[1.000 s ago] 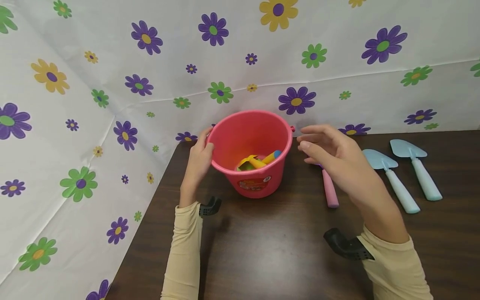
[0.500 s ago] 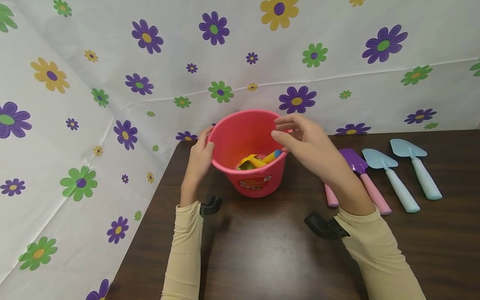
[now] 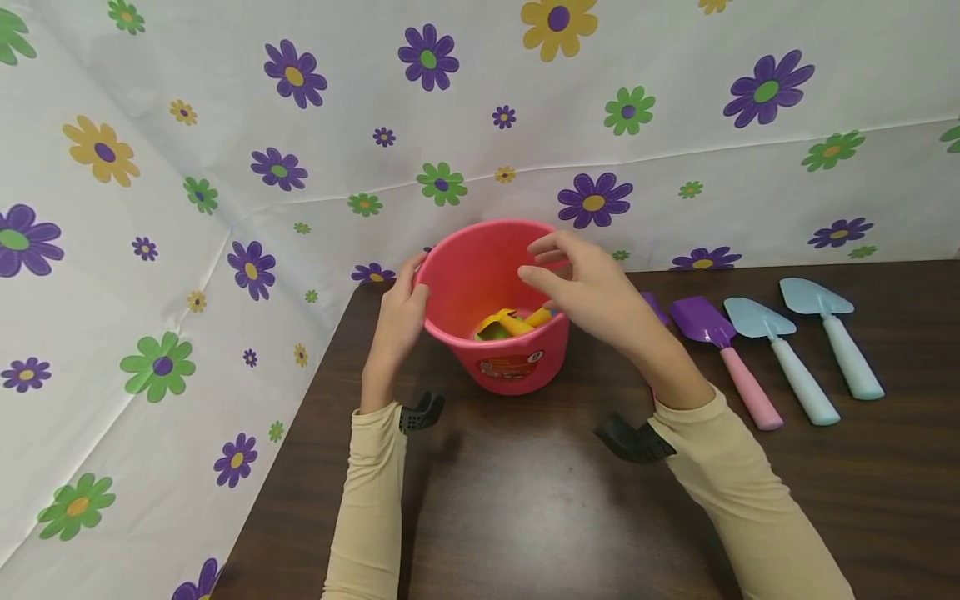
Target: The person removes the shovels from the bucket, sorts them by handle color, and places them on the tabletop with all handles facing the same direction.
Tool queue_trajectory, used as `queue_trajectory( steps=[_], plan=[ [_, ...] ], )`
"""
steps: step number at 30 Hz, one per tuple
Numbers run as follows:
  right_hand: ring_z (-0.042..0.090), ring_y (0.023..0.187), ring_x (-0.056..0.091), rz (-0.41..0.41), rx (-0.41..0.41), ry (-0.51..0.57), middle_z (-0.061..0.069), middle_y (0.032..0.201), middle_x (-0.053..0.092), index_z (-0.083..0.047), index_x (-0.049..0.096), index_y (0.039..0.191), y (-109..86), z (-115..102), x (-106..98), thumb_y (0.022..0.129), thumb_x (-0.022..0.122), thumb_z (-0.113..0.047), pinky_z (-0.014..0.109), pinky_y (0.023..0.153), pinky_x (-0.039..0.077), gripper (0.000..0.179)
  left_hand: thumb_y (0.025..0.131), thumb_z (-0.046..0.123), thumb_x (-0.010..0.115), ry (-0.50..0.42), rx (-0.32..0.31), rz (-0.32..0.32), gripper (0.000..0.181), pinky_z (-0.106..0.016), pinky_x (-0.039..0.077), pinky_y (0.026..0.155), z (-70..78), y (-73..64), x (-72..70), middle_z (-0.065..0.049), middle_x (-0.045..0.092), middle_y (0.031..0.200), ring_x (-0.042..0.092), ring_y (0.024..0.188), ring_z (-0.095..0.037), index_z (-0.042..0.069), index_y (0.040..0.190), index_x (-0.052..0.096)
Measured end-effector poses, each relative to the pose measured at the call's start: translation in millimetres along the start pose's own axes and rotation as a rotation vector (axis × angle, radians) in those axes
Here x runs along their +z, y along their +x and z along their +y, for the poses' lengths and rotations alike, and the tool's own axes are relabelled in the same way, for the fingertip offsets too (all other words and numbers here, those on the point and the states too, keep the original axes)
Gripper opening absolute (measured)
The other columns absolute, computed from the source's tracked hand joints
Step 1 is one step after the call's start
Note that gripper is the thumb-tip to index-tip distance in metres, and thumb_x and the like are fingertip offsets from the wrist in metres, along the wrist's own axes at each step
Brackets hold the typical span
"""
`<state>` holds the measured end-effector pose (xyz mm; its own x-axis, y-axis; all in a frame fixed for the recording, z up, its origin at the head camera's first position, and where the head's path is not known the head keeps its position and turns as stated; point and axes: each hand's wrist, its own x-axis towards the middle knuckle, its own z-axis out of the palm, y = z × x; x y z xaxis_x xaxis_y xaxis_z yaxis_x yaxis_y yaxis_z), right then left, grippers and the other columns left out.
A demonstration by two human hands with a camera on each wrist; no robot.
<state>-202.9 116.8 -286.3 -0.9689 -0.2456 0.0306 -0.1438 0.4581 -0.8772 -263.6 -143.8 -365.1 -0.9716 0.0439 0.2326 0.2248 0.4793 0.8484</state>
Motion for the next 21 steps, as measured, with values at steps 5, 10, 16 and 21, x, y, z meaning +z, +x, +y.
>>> queue_trajectory(
  steps=[5, 10, 16, 21],
  plan=[
    [0.041, 0.127, 0.059, -0.030, 0.007, -0.002, 0.022, 0.145, 0.052, 0.000, 0.047, 0.147, 6.7, 1.5, 3.7, 0.103, 0.062, -0.029, 0.048, 0.093, 0.058, 0.055, 0.103, 0.014, 0.045, -0.004, -0.001, -0.001, 0.052, -0.044, 0.056, 0.099, 0.1, 0.2, 0.6, -0.014, 0.059, 0.144, 0.065, 0.118, -0.030, 0.009, 0.154, 0.043],
    [0.037, 0.118, 0.064, -0.072, 0.011, -0.025, 0.020, 0.141, 0.056, 0.000, 0.051, 0.141, 16.6, 2.4, 9.0, 0.103, 0.062, -0.030, 0.046, 0.089, 0.061, 0.049, 0.103, 0.013, 0.045, 0.000, 0.001, 0.002, 0.052, -0.045, 0.056, 0.099, -0.5, 0.0, 0.5, -0.014, 0.059, 0.144, 0.066, 0.117, -0.030, 0.009, 0.154, 0.043],
    [0.034, 0.108, 0.068, -0.093, 0.001, -0.119, 0.020, 0.133, 0.062, -0.001, 0.059, 0.130, 28.6, 0.7, 16.7, 0.102, 0.063, -0.029, 0.041, 0.083, 0.062, 0.040, 0.102, 0.014, 0.045, 0.002, -0.005, 0.007, 0.053, -0.045, 0.056, 0.099, 0.4, -0.3, 0.2, -0.014, 0.060, 0.143, 0.066, 0.117, -0.031, 0.009, 0.154, 0.044],
    [0.035, 0.113, 0.065, -0.076, -0.016, -0.244, 0.022, 0.128, 0.067, 0.001, 0.061, 0.126, 36.6, -0.6, 21.7, 0.102, 0.061, -0.029, 0.048, 0.089, 0.059, 0.039, 0.102, 0.014, 0.045, 0.001, -0.006, 0.005, 0.053, -0.046, 0.055, 0.101, 1.3, -0.7, 0.1, -0.014, 0.059, 0.144, 0.065, 0.118, -0.031, 0.009, 0.154, 0.044]
  ],
)
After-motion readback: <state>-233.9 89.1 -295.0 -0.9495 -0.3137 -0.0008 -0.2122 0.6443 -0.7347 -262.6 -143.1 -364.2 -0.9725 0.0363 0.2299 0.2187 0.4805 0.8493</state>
